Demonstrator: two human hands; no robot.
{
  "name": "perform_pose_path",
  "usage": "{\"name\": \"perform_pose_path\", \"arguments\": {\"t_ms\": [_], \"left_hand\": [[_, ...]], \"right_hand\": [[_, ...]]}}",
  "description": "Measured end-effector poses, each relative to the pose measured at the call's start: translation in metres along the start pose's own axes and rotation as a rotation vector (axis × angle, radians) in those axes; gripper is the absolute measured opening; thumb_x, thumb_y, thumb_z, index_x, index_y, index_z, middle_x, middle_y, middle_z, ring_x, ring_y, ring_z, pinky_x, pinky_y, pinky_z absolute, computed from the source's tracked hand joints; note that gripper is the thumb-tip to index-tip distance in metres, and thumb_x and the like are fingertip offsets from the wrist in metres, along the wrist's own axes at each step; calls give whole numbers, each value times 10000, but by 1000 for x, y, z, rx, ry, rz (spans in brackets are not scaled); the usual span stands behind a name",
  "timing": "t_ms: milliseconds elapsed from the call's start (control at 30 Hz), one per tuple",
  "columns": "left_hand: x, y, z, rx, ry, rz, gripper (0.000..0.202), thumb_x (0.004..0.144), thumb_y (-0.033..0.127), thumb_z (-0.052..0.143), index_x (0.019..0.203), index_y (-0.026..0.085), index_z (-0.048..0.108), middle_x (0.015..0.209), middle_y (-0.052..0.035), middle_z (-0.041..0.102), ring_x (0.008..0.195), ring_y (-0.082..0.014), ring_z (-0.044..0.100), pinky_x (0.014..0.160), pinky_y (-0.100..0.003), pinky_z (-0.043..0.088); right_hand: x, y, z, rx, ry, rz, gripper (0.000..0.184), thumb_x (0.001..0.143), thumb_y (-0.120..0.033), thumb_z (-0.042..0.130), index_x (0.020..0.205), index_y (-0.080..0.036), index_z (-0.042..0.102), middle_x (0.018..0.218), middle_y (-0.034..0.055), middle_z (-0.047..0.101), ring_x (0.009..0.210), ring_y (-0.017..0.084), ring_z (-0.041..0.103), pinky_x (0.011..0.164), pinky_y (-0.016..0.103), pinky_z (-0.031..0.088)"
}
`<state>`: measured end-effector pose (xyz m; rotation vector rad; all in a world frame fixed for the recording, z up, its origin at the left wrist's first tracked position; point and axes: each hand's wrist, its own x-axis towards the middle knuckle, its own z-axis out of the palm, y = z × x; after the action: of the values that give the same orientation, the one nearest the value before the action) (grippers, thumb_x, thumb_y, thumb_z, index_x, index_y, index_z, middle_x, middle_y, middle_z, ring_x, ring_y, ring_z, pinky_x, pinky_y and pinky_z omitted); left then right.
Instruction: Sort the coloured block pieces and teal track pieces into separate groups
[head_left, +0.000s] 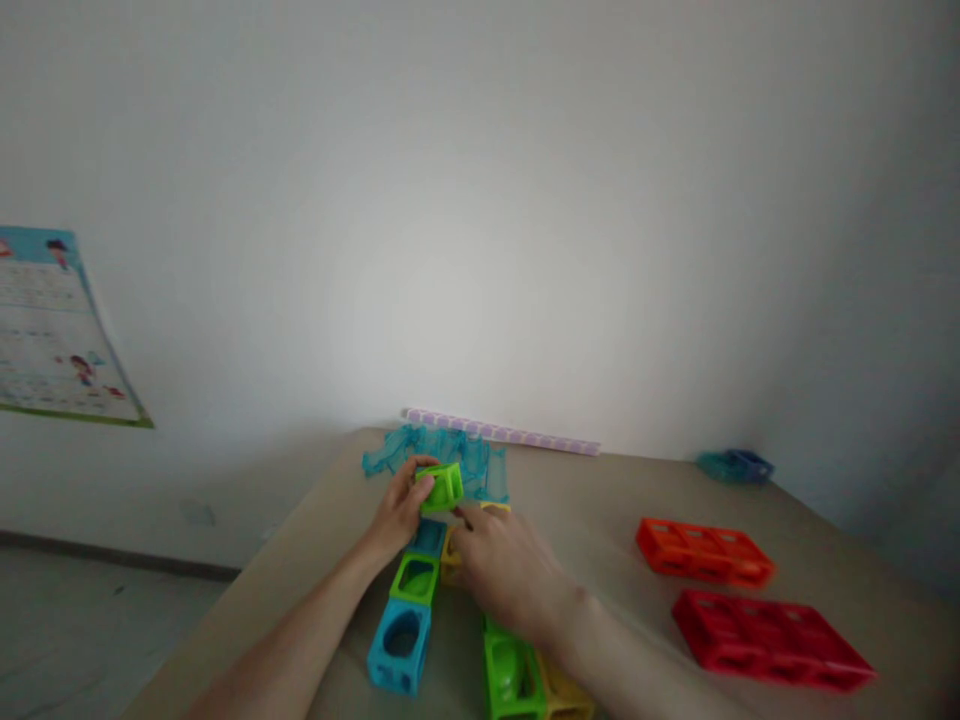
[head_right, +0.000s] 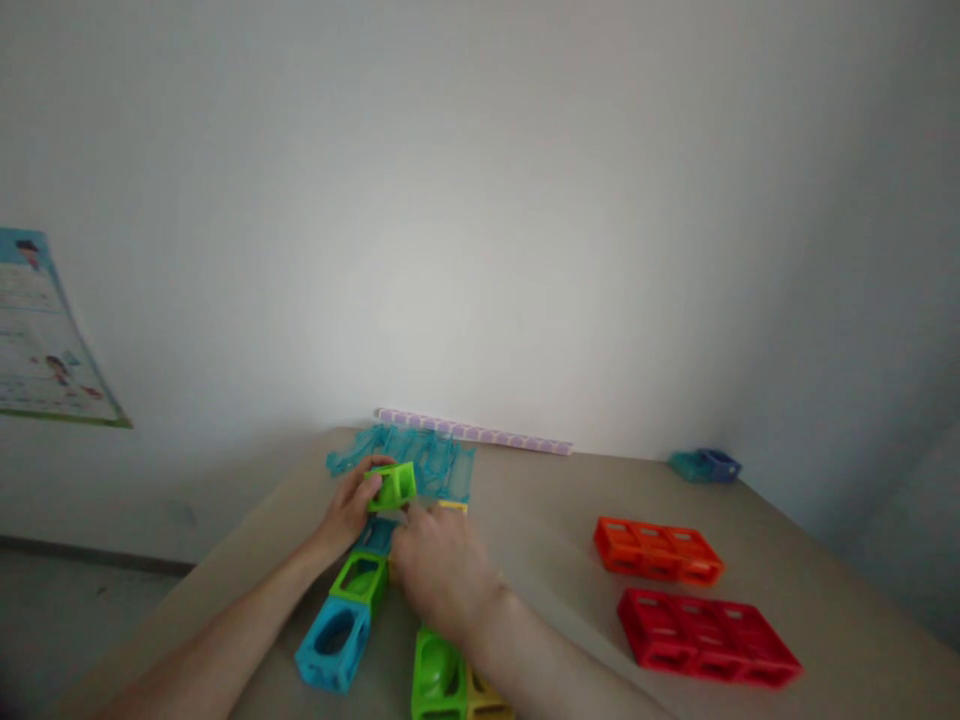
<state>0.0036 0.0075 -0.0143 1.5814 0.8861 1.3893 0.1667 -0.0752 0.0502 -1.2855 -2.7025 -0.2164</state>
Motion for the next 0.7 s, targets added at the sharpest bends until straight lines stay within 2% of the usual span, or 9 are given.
{"name": "perform_pose_path", "arguments": {"t_ms": [67,133,333,433,533,633,700], "left_hand": [[-1,2,0,25,-35,-17,311,833,477,495,973,202,536,714,18,587,600,-154,557,551,-262,445],[-3,3,-1,66,-100,0,296,840,459,491,976,201,543,714,20,580,614,-149,543,561,-253,431],[-7,0,1,124,-119,29,255,879,418,444,981,202,537,733,25,548,646,-140,510,597,-244,421],[-7,-2,1,132,-114,24,242,879,406,452,983,206,542,761,25,557,673,-145,522,625,-248,429],[-7,-3,1,132,-79,25,241,868,404,473,955,200,567,778,20,572,699,-151,530,646,-253,434],[-5,-2,2,42,-16,-17,265,841,422,519,951,192,593,773,16,594,691,-156,541,630,-254,442],[-3,0,3,-141,52,-79,281,805,432,567,945,191,606,789,12,625,675,-154,561,601,-248,452]], "right_hand": [[-2,-4,2,31,-22,-157,169,877,-214,513,945,-191,666,907,89,669,836,230,631,649,289,459],[-1,-6,7,55,-53,-243,164,858,-204,531,970,-194,651,878,66,675,816,212,631,629,272,438],[5,-9,21,30,-24,-221,98,870,-201,534,865,-153,620,826,48,684,758,187,632,603,274,402],[4,-9,22,31,-35,-261,168,884,-304,564,827,-156,617,790,39,677,744,186,622,609,275,400],[2,-8,18,27,-14,-297,245,821,-403,651,838,-161,618,826,42,660,813,203,600,657,276,419],[0,-8,14,25,42,-294,273,757,-403,710,859,-164,623,970,74,616,911,227,561,723,293,440],[-1,-8,12,40,65,-288,288,740,-406,711,857,-157,626,1051,98,580,989,253,530,789,320,446]]}}
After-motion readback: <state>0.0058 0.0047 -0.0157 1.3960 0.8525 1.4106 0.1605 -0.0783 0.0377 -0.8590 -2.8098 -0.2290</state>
